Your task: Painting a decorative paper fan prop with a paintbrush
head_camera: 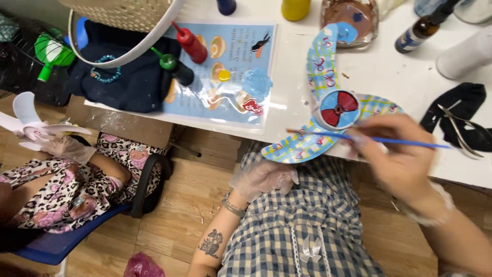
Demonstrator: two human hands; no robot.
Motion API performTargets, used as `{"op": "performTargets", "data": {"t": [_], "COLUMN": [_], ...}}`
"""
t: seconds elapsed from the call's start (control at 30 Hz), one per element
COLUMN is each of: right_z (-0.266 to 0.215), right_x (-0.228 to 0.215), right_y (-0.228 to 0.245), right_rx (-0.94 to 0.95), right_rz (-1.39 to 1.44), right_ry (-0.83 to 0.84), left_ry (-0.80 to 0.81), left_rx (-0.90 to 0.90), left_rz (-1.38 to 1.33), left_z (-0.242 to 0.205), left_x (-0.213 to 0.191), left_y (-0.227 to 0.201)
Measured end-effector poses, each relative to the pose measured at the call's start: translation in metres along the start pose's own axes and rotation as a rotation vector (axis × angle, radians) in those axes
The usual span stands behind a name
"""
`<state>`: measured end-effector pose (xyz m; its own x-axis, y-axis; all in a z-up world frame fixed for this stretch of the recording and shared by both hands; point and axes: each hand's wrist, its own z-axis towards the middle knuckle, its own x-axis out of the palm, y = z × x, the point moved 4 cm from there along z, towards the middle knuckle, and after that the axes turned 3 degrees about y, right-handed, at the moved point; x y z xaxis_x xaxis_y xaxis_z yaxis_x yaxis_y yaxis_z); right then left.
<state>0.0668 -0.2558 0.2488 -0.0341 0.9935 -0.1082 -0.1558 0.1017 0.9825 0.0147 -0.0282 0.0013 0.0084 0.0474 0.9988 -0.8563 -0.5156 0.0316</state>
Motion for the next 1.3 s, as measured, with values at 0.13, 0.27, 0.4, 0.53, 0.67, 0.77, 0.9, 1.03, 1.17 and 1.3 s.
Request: {"op": "performTargets", "data": {"t": [0.13, 0.27, 0.4, 0.53, 0.67, 0.77, 0.9, 1.03, 1.17, 1.3], "right_z": [0.037, 0.051, 0.047, 0.042, 0.043, 0.043, 0.043, 0.045, 0.044, 0.042], "right_x": [0.059, 0.091, 0.101, 0.099, 0.102, 0.101, 0.100, 0.099, 0.096, 0.094], "right_y": [0.012, 0.002, 0.001, -0.009, -0.014, -0.017, -0.019, -0.021, -0.019, -0.014], "right_rx": [-0.212, -0.400, -0.453, -0.450, -0.481, -0.488, -0.462, -0.468, -0.448, -0.462], "right_rz": [-0.382, -0.465, -0.569, -0.603, -0.637, -0.646, -0.634, -0.622, -0.604, -0.588], "right_ry": [0.114, 0.045, 0.093, 0.086, 0.082, 0.087, 0.090, 0.085, 0.069, 0.056], "left_ry": [0.064, 0.104, 0.173, 0.073, 0.051, 0.048, 0.053, 0.093, 0.091, 0.117], "left_rx": [-0.032, 0.228, 0.238, 0.167, 0.153, 0.155, 0.127, 0.133, 0.149, 0.156], "left_rz": [-0.074, 0.169, 0.135, 0.172, 0.182, 0.183, 0.208, 0.209, 0.205, 0.195], "left_z": [0.002, -0.001, -0.001, -0.004, -0.004, -0.005, -0.004, 0.000, -0.004, -0.001], "left_x": [0.007, -0.022, -0.029, -0.028, -0.026, -0.010, -0.052, -0.066, -0.046, -0.060], "left_y": [-0.004, 0.000, -0.002, 0.000, -0.002, -0.002, 0.003, 0.004, 0.002, 0.002]}}
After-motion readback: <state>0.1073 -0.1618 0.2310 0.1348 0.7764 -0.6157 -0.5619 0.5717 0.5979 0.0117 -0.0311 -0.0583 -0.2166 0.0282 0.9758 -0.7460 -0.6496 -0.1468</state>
